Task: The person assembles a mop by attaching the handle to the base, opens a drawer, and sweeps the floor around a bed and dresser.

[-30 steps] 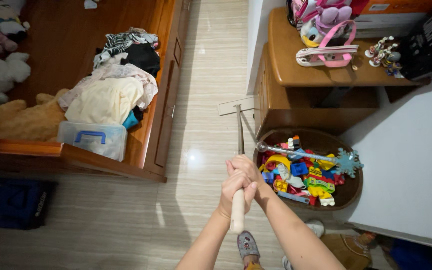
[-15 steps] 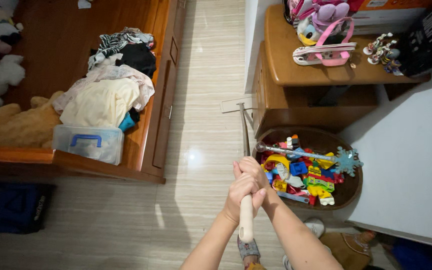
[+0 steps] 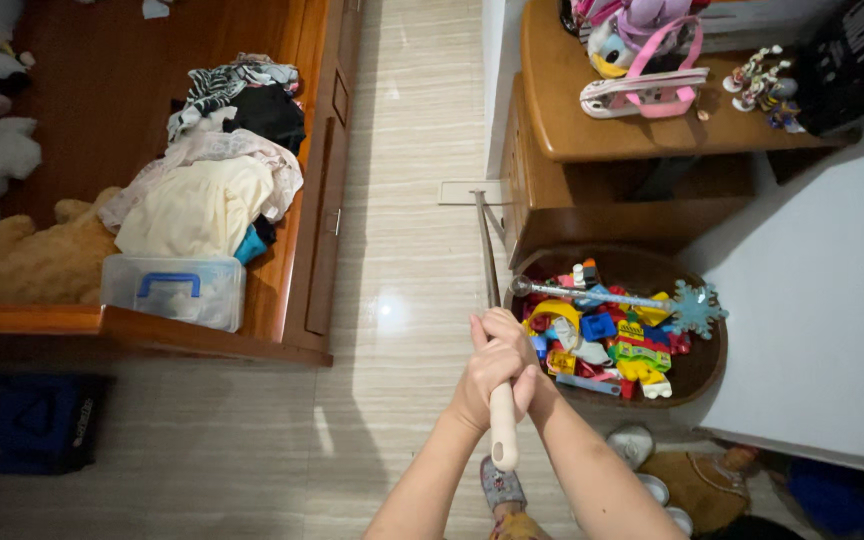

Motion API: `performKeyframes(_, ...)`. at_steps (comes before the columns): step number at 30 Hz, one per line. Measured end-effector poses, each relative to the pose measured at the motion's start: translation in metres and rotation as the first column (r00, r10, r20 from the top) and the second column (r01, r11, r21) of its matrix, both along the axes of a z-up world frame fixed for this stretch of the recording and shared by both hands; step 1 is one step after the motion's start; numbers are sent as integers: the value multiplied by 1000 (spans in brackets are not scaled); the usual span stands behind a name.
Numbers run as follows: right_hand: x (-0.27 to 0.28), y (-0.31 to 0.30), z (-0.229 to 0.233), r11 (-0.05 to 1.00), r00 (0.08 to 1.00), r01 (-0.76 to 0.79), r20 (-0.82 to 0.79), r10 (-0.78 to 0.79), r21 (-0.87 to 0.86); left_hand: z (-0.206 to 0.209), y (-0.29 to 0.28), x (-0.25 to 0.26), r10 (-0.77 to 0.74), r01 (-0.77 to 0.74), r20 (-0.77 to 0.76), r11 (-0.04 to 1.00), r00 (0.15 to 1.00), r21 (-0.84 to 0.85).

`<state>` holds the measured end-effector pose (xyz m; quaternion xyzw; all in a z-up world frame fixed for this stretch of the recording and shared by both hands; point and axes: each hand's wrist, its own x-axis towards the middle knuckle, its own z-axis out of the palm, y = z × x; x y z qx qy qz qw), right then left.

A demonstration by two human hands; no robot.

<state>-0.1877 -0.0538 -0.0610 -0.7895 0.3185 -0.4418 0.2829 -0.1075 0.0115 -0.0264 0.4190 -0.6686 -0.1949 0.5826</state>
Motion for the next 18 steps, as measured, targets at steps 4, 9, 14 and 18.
performKeyframes(4,3,18,12,999,999,-1,50,-1,41,17,13,4,-54,54,-12,998,998,11)
performKeyframes(9,12,44,32,998,994,-39,108,34,48,47,35,13,-18,24,53,994,998,-106)
performKeyframes(14,24,74,48,999,985,-13,173,6,38,45,62,19,-61,61,-15,998,998,1)
performKeyframes(18,39,96,45,1000,972,16,235,-12,-12,40,86,25,-36,36,-24,999,999,-7)
